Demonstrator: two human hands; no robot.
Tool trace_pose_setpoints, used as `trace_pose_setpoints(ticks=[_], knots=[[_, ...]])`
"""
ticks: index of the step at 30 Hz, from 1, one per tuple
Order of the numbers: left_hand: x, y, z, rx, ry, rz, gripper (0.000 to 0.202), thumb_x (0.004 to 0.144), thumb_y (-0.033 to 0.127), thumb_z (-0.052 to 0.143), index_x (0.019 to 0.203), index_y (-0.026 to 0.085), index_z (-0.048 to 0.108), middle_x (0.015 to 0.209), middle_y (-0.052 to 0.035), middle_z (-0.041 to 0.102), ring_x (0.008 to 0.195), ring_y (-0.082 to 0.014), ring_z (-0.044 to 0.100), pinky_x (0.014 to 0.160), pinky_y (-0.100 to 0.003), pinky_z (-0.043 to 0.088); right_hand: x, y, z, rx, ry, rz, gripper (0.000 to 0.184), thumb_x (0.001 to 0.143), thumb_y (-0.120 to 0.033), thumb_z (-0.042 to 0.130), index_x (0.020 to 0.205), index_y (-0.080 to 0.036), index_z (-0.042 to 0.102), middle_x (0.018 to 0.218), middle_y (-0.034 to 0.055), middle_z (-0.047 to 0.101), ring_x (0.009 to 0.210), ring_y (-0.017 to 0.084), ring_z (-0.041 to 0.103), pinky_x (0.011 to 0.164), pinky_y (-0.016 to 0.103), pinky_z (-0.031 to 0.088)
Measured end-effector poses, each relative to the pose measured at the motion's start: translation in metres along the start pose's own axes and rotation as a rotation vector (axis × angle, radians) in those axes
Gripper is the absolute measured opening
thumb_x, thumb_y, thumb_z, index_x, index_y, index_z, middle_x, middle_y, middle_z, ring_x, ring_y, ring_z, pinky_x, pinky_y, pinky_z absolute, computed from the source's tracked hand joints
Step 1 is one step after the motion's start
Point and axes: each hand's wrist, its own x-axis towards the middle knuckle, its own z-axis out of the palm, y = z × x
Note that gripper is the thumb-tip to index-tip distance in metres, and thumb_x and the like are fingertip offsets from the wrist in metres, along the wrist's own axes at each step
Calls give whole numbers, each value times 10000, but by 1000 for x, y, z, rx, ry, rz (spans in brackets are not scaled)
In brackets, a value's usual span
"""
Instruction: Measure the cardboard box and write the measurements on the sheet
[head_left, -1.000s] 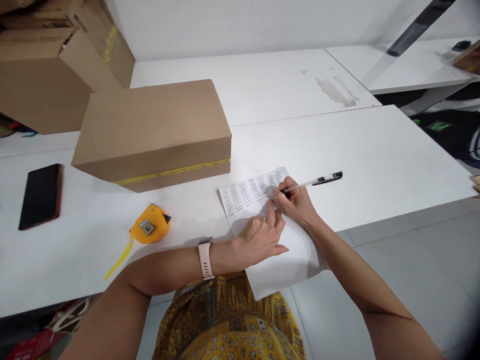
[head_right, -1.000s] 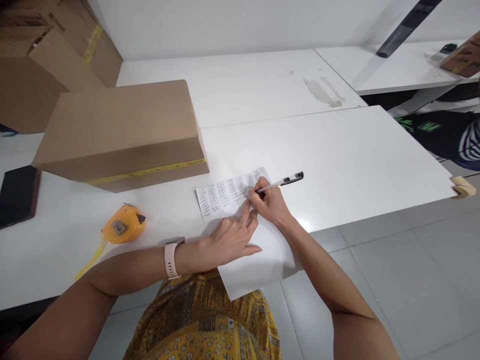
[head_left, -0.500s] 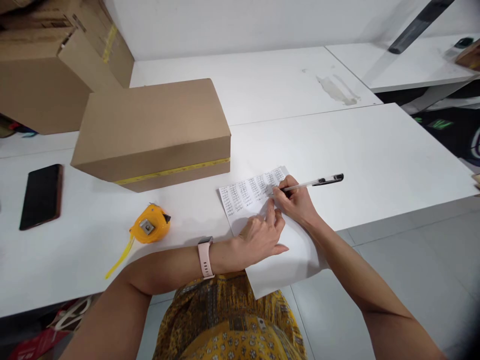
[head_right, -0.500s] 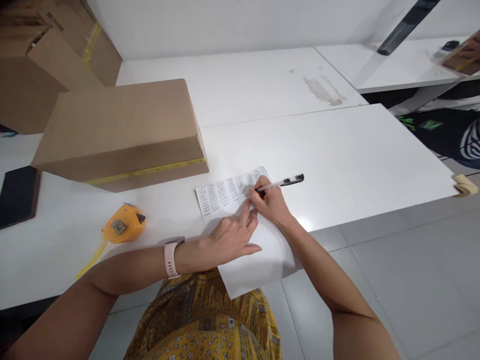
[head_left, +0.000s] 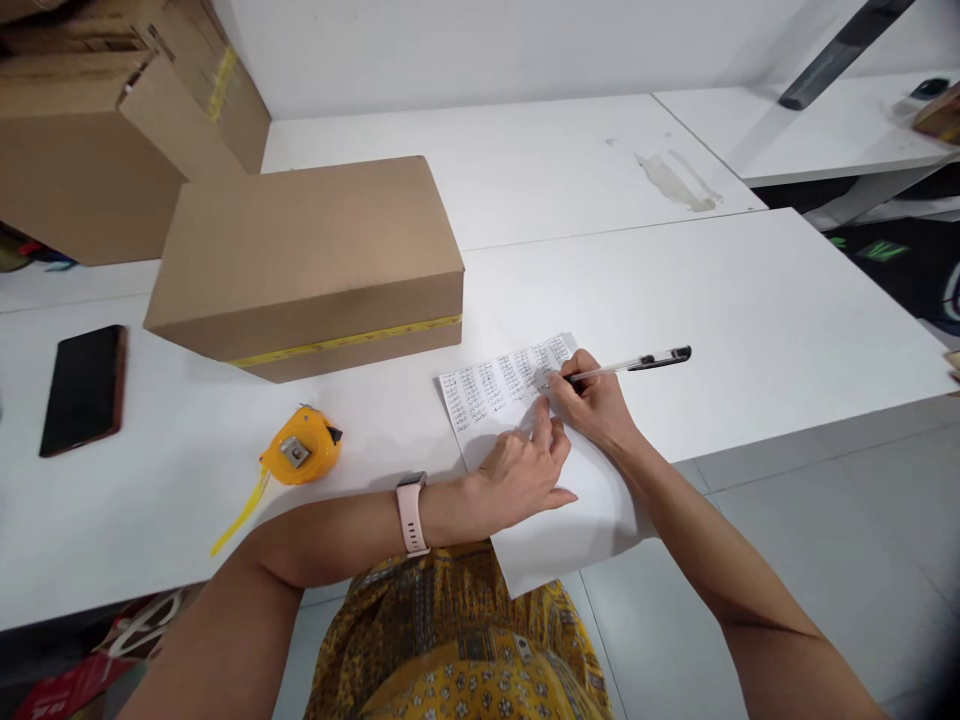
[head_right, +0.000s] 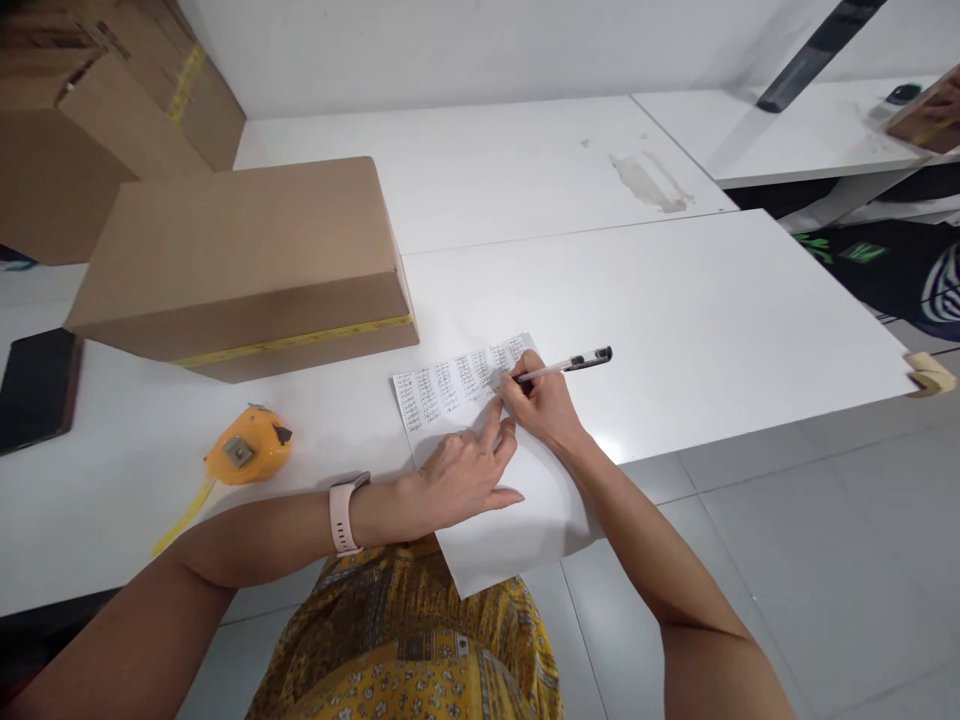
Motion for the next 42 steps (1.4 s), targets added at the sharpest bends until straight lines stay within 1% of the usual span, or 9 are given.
trace_pose_setpoints(ticks=[6, 10, 16, 22, 33, 35, 38, 40, 42], knots=[[-1, -1, -3, -20, -7, 2, 789, 996, 669, 431, 1430, 19, 533, 1531, -376, 433, 709, -226, 724, 560, -315, 514, 0, 0, 1, 13, 1, 3, 198, 833, -265, 628, 718, -234, 470, 563, -72, 389, 514, 98, 339, 478, 265, 271], [0, -7, -13, -69, -70, 34, 771, 1012, 634, 432, 1446, 2, 509, 1540, -383, 414, 773, -236, 734, 618, -314, 536, 0, 0, 0, 16, 12, 27, 195, 829, -264, 626, 720, -236, 466, 560, -73, 403, 505, 99, 350, 474, 265, 277], [1, -12, -24, -101, -151, 44, 743, 1022, 618, 417, 1458, 21, 497, 1550, -376, 405, 783, -246, 735, 627, -324, 538, 0, 0, 0, 1, 3, 16, 185, 834, -256, 612, 721, -236, 466, 573, -71, 408, 508, 99, 356, 472, 265, 283], [-1, -12, -27, -74, -159, 50, 759, 1027, 613, 409, 1469, -1, 476, 1565, -378, 378, 808, -238, 733, 647, -312, 536, 0, 0, 0, -7, 12, 15, 191, 835, -265, 611, 722, -238, 460, 565, -72, 404, 506, 101, 358, 475, 265, 284], [-1, -10, -18, -78, -99, 35, 764, 1007, 639, 439, 1445, 17, 510, 1557, -372, 398, 779, -238, 733, 605, -314, 523, 0, 0, 0, -1, 16, 41, 208, 829, -273, 634, 716, -239, 463, 563, -70, 404, 513, 107, 359, 485, 263, 287], [0, -9, -15, -83, -90, 26, 768, 995, 651, 454, 1446, 33, 517, 1570, -367, 380, 758, -240, 730, 581, -319, 512, 0, -1, 1, -8, 56, 32, 222, 830, -280, 642, 709, -239, 461, 570, -65, 412, 523, 110, 367, 493, 263, 293], [2, -5, -10, -90, -68, 2, 811, 972, 672, 482, 1467, 30, 499, 1591, -373, 336, 721, -248, 721, 528, -328, 478, 3, 0, -4, 2, 219, -13, 222, 871, -332, 631, 740, -236, 481, 632, -48, 461, 567, 118, 399, 534, 266, 335], [0, -4, -12, -86, -50, -13, 791, 977, 651, 496, 1470, 33, 497, 1602, -362, 328, 717, -242, 715, 543, -335, 477, 6, 3, -17, -1, 328, -45, 187, 905, -376, 613, 824, -234, 524, 717, -27, 524, 607, 128, 444, 570, 275, 372], [-7, -6, -16, -91, -53, -24, 707, 988, 600, 523, 1438, 55, 531, 1585, -325, 397, 772, -240, 713, 598, -335, 497, 9, 10, -38, -101, 373, -80, 161, 928, -391, 592, 932, -231, 568, 817, 7, 587, 653, 147, 498, 604, 294, 401]])
